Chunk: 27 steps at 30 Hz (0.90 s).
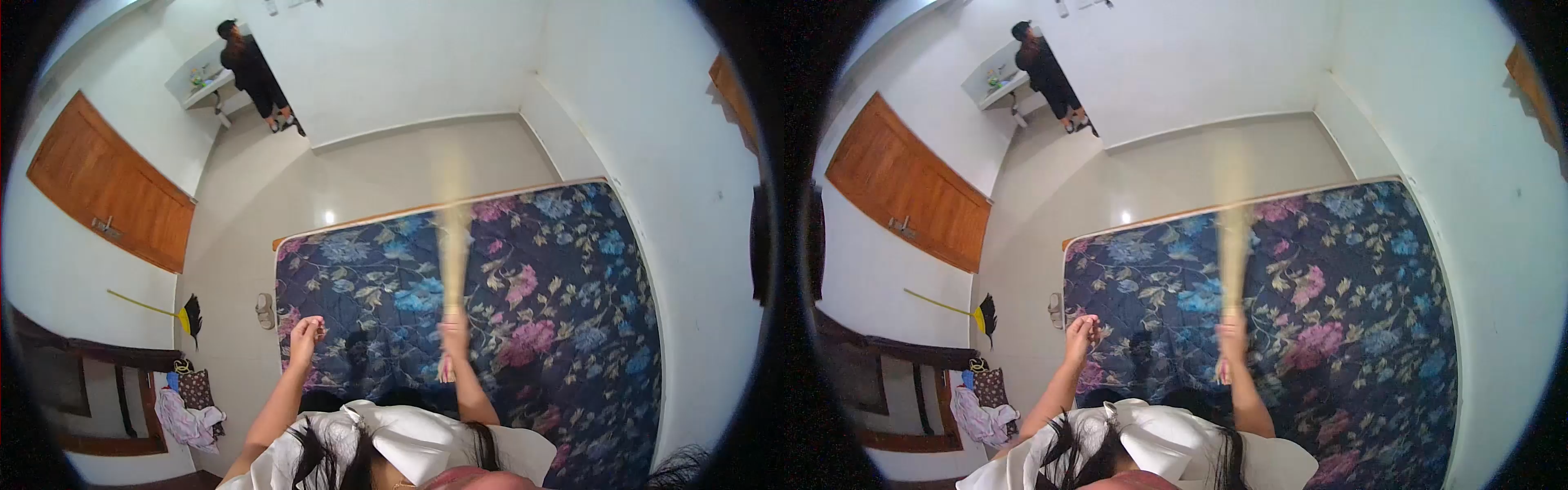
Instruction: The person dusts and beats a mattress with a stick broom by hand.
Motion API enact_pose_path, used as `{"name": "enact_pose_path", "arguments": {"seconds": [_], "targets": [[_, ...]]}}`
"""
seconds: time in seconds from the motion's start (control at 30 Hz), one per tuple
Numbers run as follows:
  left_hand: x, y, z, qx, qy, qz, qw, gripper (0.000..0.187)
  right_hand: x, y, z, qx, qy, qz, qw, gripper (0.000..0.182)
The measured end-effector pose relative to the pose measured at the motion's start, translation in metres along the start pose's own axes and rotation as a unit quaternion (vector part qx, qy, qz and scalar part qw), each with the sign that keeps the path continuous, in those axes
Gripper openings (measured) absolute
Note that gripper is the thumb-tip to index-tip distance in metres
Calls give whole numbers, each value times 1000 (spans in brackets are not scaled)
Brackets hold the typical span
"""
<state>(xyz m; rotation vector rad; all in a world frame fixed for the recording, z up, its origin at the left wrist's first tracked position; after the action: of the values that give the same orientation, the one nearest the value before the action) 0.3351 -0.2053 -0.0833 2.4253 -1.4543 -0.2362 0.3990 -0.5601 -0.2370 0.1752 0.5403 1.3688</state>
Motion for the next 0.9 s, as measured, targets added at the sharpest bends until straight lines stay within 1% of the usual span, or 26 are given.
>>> {"name": "enact_pose_path", "arguments": {"seconds": [0.03, 0.07, 0.1, 0.13, 0.17, 0.2, 0.23, 0.27, 0.3, 0.33, 0.37, 0.4, 0.43, 0.5, 0.53, 0.57, 0.6, 0.63, 0.67, 0.7, 0.73, 0.77, 0.8, 0.83, 0.87, 0.9], "targets": [[-1, 1, -3, -3, -1, -9, 1000, 16, -35, 6, 23, 42, -39, -99, 993, 47], [-5, 2, -3, -2, 10, -11, 1000, 16, -56, -21, -17, -111, 35, -300, 947, 46], [-9, 2, -1, -1, 21, -12, 1000, 16, -64, -57, -84, -7, 20, -312, 950, 47], [-13, 2, 1, -1, 45, -27, 999, 16, -68, -34, -66, 145, 30, -422, 894, 48], [-16, 4, 1, -3, 43, -32, 999, 17, -43, -27, -66, 177, -5, -437, 882, 49], [-18, 6, 1, -4, 42, -36, 998, 17, 2, -43, -97, 151, 52, -380, 911, 56], [-19, 7, 0, -12, 30, -43, 999, 17, 58, -47, -125, 77, 92, -222, 968, 51], [-19, 6, 1, -14, 34, -45, 998, 18, 114, -49, -147, -1, 134, -57, 989, 47], [-17, 6, 1, -18, 39, -47, 998, 18, 133, -8, -92, 43, 177, 180, 967, 40], [-17, 2, 2, -10, 47, -33, 998, 17, 169, 8, -70, -128, 250, 367, 887, 42], [-16, -3, 3, -2, 42, -20, 999, 17, 183, 25, -54, -197, 122, 416, 880, 52], [-16, -7, 3, 4, 35, -6, 999, 17, 182, 36, -33, -271, 179, 424, 845, 58], [-9, -5, -7, 12, 52, -15, 998, 17, 177, 51, 0, -343, 233, 427, 804, 63], [-8, -16, -10, 30, 49, 17, 998, 17, 145, 56, 46, -317, 324, 322, 831, 69], [-7, -20, -10, 17, 51, 14, 998, 17, 121, 55, 63, -282, 256, 263, 887, 73], [-7, -25, -10, 19, 55, 16, 998, 17, 105, 39, 54, -241, 111, 213, 940, 75], [-6, -31, -6, 8, 51, 25, 998, 17, 78, 24, 51, -236, 114, 115, 958, 77], [-5, -38, -2, -3, 47, 36, 998, 17, 44, 6, 44, -336, 50, -7, 941, 78], [-2, -46, 0, -17, 38, 39, 998, 17, 4, 6, 49, -324, 87, -158, 929, 61], [3, -56, 3, -16, 40, 47, 998, 17, -33, -5, 35, -169, 57, -197, 964, 56], [8, -66, 5, -15, 42, 56, 997, 17, -64, -27, -5, -259, 22, -327, 909, 57], [15, -74, 2, -10, 33, 74, 997, 18, -88, -26, -22, -38, -149, -304, 940, 56], [23, -82, -1, -12, 30, 92, 995, 18, -106, 6, 11, 93, -13, -334, 938, 50], [31, -90, -5, -14, 26, 109, 994, 18, -98, -7, -32, 148, -53, -419, 895, 46], [38, -100, -5, -11, 36, 138, 990, 19, -81, -31, -94, 200, -92, -497, 839, 43], [45, -105, -12, -23, 38, 142, 989, 19, -43, -32, -96, 200, -92, -499, 838, 43]]}}
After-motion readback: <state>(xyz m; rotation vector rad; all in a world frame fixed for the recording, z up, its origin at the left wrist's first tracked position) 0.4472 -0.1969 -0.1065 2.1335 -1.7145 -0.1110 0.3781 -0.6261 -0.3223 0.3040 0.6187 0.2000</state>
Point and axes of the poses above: each hand's wrist, its own y-axis away from the middle knuckle, its own x-axis out of the palm, z = x × y, the point moved 5 cm from there along -y, towards the middle knuckle, and after that the axes turned 2 degrees about y, right-handed, at the moved point
